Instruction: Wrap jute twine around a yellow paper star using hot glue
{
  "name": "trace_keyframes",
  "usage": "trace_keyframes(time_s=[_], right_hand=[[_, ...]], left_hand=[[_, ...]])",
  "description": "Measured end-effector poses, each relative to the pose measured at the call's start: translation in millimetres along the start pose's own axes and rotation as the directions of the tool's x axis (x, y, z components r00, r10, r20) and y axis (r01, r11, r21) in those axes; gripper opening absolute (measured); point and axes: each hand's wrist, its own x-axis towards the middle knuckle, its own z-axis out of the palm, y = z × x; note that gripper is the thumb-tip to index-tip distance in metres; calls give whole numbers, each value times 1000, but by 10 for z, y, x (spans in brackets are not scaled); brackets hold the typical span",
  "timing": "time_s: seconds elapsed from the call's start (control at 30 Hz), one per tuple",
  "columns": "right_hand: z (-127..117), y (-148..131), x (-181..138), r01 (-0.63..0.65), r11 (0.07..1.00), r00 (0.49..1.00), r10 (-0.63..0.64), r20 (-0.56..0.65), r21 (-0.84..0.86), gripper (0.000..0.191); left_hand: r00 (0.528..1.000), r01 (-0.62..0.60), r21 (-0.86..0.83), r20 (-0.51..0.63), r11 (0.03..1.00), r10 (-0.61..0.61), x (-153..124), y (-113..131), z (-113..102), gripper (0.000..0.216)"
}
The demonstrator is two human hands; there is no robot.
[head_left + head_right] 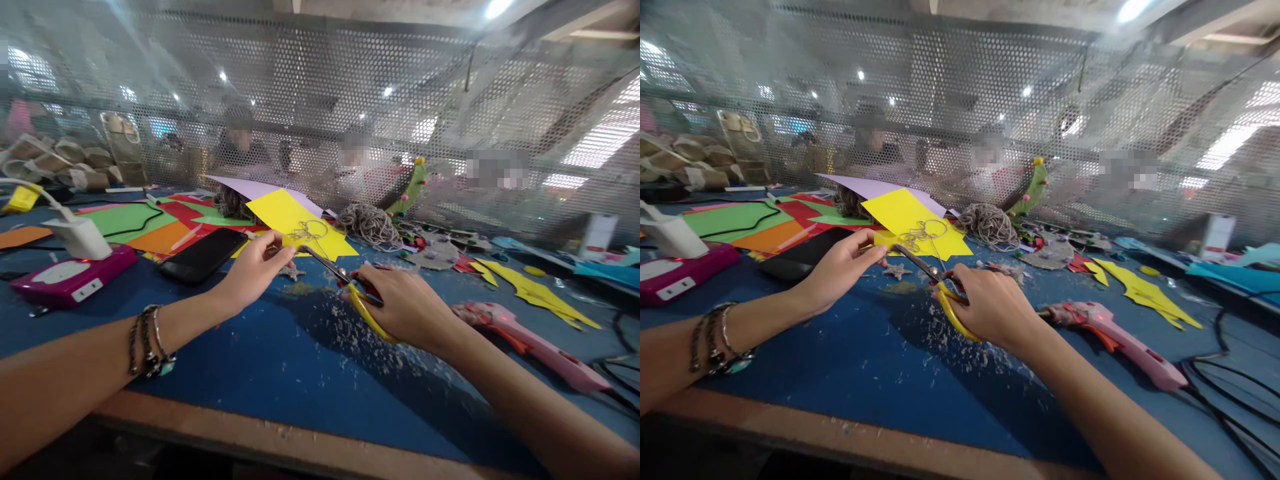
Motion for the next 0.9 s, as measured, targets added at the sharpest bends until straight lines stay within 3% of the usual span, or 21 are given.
trace_keyframes(time_s=[0.47, 0.9], right_hand=[[0, -3, -12, 3, 997, 996, -10, -89, -78, 35], [10, -17, -28, -12, 974, 986, -26, -163, -226, 31]], left_hand=[[997, 70, -200, 47, 977, -62, 29, -84, 14, 15], [995, 100, -256, 40, 961, -92, 30, -99, 15, 17]])
